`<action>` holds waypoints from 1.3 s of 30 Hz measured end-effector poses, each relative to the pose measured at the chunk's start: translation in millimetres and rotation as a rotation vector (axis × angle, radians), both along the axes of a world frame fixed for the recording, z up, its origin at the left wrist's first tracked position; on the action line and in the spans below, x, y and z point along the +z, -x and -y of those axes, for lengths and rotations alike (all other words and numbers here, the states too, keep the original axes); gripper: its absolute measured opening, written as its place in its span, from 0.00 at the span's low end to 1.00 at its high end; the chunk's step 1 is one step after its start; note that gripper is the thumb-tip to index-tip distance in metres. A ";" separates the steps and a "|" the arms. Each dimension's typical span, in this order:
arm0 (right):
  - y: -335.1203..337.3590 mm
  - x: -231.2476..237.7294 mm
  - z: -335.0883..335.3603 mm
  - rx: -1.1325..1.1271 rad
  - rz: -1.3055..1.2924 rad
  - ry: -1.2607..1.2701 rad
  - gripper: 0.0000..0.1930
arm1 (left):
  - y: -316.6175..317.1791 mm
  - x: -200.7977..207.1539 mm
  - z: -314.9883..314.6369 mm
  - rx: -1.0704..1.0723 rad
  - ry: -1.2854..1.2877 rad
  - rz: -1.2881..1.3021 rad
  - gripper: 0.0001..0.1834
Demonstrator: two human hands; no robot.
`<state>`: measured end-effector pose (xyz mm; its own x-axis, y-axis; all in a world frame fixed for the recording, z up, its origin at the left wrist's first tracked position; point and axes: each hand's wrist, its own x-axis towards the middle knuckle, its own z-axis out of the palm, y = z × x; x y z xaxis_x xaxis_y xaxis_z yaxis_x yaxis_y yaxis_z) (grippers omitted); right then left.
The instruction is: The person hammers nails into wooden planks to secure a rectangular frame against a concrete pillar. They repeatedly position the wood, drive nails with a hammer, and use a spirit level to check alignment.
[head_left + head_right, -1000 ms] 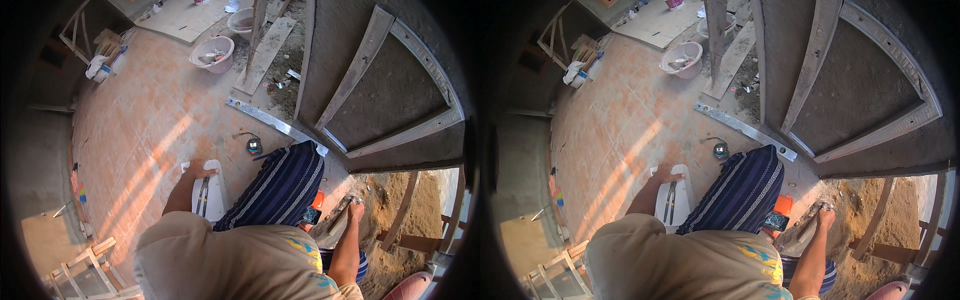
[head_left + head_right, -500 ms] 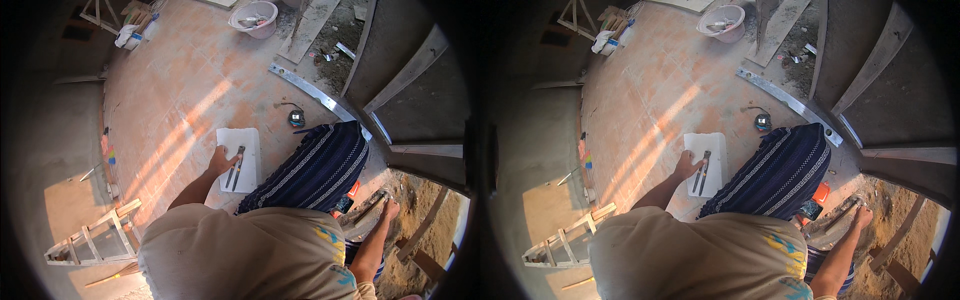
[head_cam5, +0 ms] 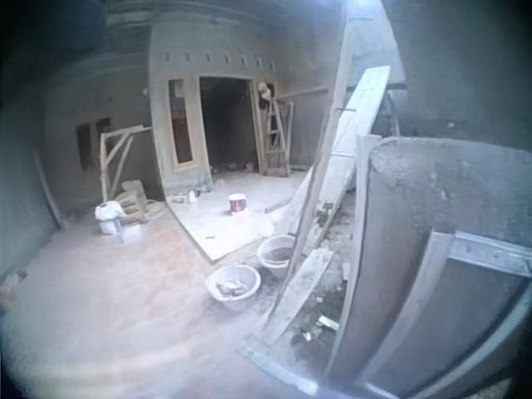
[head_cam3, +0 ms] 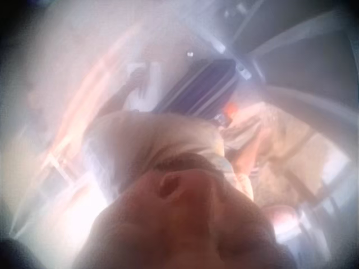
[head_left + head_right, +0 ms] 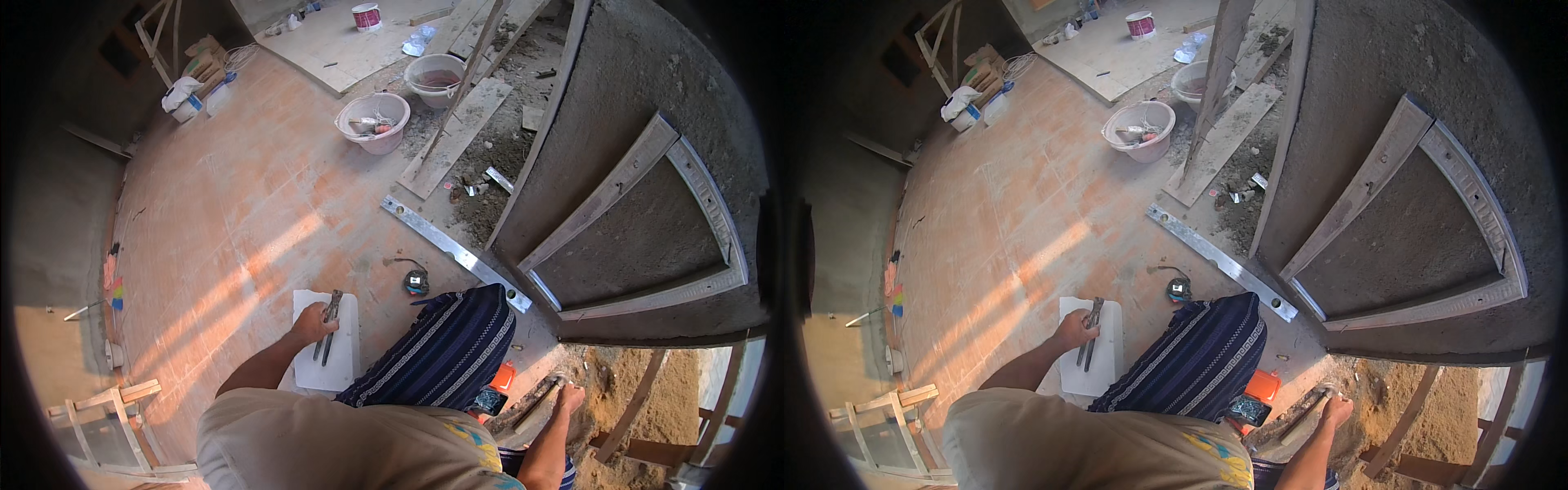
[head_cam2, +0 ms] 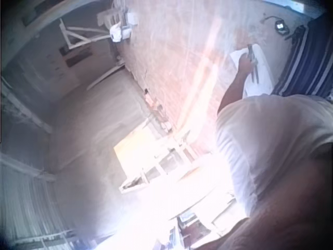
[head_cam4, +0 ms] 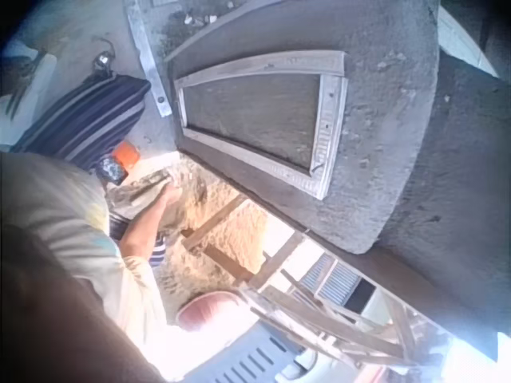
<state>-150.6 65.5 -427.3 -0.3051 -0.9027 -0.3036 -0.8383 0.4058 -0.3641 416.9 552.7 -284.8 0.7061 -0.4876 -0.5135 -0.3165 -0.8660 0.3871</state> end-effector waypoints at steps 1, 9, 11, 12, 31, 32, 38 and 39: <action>4.6 -1.9 -1.8 0.005 -0.009 0.020 0.15 | -14.6 7.8 18.6 0.079 0.098 -0.040 0.25; 14.0 -3.6 -11.8 0.009 0.084 0.067 0.09 | -140.5 -23.3 135.4 -0.468 0.043 0.296 0.24; 18.5 1.3 -17.3 0.082 0.008 0.104 0.09 | -151.9 -40.4 155.1 -0.592 -0.140 0.301 0.25; 16.8 2.0 -16.5 0.123 -0.028 0.123 0.09 | -154.7 -47.7 157.7 -0.596 -0.152 0.343 0.26; 30.8 48.2 -17.1 0.290 -0.555 -0.062 0.12 | -41.5 -64.8 -11.3 -0.647 -0.050 0.391 0.56; 29.6 55.1 -23.9 0.138 -0.441 0.039 0.13 | -45.6 -69.4 -10.3 -0.662 -0.057 0.370 0.56; 57.4 37.7 -10.8 0.166 -0.327 0.136 0.11 | -52.0 -76.0 -12.5 -0.684 -0.007 0.314 0.52; 81.1 40.4 -11.7 0.136 -0.303 0.155 0.11 | -53.8 -78.8 -9.2 -0.683 0.039 0.287 0.52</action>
